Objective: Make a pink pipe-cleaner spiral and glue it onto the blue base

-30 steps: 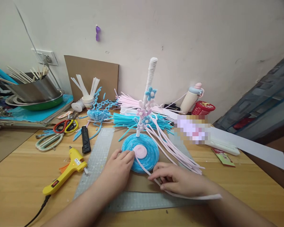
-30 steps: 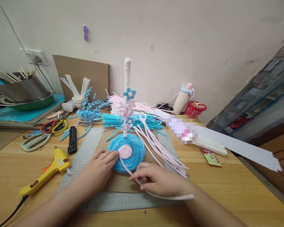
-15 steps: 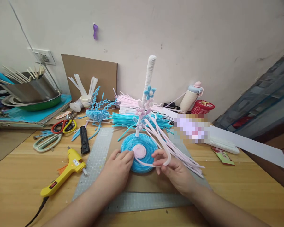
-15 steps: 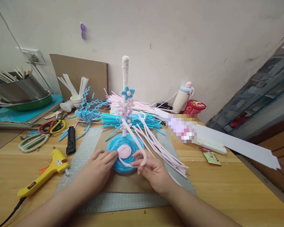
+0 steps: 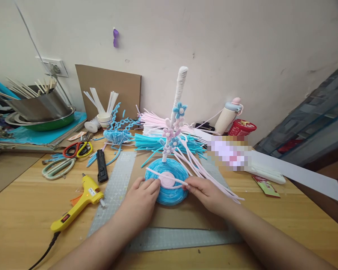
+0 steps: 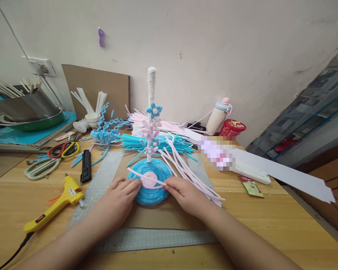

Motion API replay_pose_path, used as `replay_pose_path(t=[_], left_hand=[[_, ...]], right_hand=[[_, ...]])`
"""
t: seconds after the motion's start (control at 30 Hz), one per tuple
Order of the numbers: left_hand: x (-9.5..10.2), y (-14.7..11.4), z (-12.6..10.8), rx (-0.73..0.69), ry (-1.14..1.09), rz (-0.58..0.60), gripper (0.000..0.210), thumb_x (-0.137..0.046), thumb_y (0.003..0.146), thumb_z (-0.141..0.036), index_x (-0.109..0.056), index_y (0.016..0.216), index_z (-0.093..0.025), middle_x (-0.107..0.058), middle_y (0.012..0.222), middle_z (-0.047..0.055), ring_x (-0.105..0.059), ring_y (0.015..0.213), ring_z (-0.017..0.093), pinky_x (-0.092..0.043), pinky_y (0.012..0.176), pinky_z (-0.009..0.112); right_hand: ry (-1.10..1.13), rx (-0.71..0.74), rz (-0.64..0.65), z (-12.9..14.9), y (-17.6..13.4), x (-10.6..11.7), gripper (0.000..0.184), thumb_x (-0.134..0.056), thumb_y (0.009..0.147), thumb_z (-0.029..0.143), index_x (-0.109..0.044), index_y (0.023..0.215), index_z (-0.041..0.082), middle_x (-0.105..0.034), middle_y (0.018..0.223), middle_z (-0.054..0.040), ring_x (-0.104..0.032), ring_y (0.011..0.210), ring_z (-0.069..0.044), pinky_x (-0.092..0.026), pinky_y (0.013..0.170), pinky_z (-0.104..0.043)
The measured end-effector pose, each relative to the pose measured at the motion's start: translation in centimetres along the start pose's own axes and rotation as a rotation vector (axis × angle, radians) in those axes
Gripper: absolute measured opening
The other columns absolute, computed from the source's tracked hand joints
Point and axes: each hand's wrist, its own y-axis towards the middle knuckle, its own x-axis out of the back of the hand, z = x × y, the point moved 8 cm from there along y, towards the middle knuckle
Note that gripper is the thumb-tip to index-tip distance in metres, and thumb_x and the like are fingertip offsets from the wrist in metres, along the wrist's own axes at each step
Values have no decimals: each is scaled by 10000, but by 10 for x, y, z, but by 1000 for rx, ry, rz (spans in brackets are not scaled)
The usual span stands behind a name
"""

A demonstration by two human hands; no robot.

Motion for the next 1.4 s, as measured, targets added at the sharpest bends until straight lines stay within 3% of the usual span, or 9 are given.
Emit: replay_pose_path(t=[0.17, 0.37, 0.57, 0.63, 0.87, 1.03, 1.23, 1.4], left_hand=[[-1, 0, 0, -7, -1, -3, 368, -416, 844, -72, -559, 1179, -125, -594, 1235, 69, -508, 1124, 216, -283, 992, 403], [-1, -1, -1, -20, -7, 5, 376, -415, 837, -70, -551, 1185, -111, -587, 1236, 67, -482, 1162, 221, -279, 997, 397], [0, -1, -1, -25, -1, -3, 356, -415, 829, -73, -566, 1148, -118, -588, 1223, 64, -490, 1143, 224, -291, 977, 408], [-1, -1, -2, -29, 2, -2, 336, -419, 826, -76, -578, 1119, -119, -596, 1198, 66, -504, 1119, 225, -304, 963, 408], [-1, -1, -1, -30, 4, -31, 338, -421, 808, -55, -588, 1089, -139, -595, 1198, 70, -519, 1090, 224, -315, 951, 413], [0, -2, -1, -29, -4, -49, 324, -430, 805, -69, -604, 1067, -146, -610, 1180, 65, -532, 1075, 216, -315, 969, 416], [2, -6, 0, -21, 16, -131, 361, -428, 801, -60, -608, 1090, -177, -623, 1178, 48, -486, 1186, 204, -230, 1073, 427], [5, -7, 4, -10, 40, -192, 414, -441, 801, -101, -574, 1183, -189, -519, 1359, 64, -361, 1320, 219, -46, 1144, 457]], right_hand=[[-27, -86, 20, -10, 19, 2, 321, -382, 950, 351, -599, 788, 179, -593, 717, -12, -561, 693, -159, -415, 658, -269], [-164, 48, 75, -3, 47, -2, 220, -437, 910, 241, -636, 844, 176, -643, 827, -35, -576, 782, -166, -416, 713, -263], [-215, -20, 84, -10, 63, -4, 196, -450, 837, 109, -631, 831, 185, -656, 780, -17, -599, 742, -161, -438, 686, -258], [-232, -46, 73, -12, 66, -3, 211, -428, 841, 98, -622, 858, 179, -654, 785, -23, -604, 733, -163, -450, 676, -262], [-314, -38, -15, -9, 79, -6, 209, -480, 820, 68, -634, 930, 156, -631, 1008, -98, -568, 973, -219, -415, 874, -338], [-317, -61, -92, -6, 83, -7, 373, -505, 796, 46, -551, 1143, 173, -647, 897, -59, -598, 811, -187, -442, 751, -301], [-303, -5, -103, 3, 86, -13, 162, -546, 782, 60, -669, 806, 162, -663, 860, -62, -602, 848, -196, -441, 793, -312], [-259, 71, -86, 10, 86, -17, 204, -524, 810, 41, -697, 823, 148, -667, 881, -70, -605, 877, -189, -457, 825, -318]])
